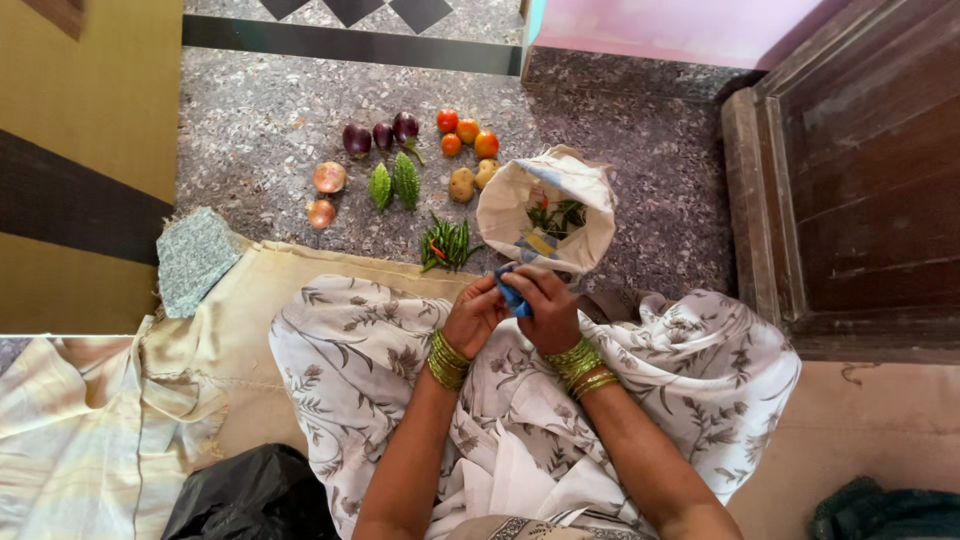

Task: The person removes the stems from green chilies by hand and places the stems into a white bag while sitting on the floor next to onions, tomatoes, and potatoes.

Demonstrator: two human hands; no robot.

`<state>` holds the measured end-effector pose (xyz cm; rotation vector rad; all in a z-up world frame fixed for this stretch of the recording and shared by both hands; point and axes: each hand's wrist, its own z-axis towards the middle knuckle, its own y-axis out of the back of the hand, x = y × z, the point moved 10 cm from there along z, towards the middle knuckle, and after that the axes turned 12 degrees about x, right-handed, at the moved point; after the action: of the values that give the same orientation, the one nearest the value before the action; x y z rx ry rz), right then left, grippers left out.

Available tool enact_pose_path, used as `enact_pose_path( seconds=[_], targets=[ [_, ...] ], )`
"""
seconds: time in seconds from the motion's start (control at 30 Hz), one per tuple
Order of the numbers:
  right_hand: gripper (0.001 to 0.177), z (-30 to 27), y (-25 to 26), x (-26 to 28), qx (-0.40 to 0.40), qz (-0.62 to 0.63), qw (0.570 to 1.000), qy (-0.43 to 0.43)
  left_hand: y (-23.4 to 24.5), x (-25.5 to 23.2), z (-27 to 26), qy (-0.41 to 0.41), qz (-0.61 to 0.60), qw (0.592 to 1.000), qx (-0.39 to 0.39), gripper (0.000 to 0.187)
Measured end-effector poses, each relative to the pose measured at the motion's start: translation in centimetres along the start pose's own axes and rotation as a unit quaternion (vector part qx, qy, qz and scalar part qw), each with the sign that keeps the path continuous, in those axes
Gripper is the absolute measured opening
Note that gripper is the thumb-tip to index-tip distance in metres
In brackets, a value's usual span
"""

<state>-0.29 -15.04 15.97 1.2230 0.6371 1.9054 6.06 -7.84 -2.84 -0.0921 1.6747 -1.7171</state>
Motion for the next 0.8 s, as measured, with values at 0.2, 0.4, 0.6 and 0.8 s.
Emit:
enact_pose_path(
  seconds=[0.2,0.4,0.6,0.8],
  targets=[
    [0.046,-0.1,-0.8,-0.4,0.031,0.048,0.998,-0.026,-0.5,-1.0,-0.2,-0.008,-0.008,0.999,-0.044,0.045],
    [0.051,0.3,-0.5,1.4,0.044,0.038,0.997,0.044,-1.1,-2.6,-0.2,-0.033,0.004,0.995,-0.09,0.047],
    [0.05,0.8,1.0,-0.3,-0.026,0.012,0.999,-0.032,-2.2,-1.1,0.3,-0.024,0.0,0.999,0.038,0.038],
    [0.055,0.5,-0.7,1.5,0.041,0.029,0.998,0.028,-2.2,-3.5,0.1,-0.062,0.0,0.994,-0.09,0.05]
  ],
)
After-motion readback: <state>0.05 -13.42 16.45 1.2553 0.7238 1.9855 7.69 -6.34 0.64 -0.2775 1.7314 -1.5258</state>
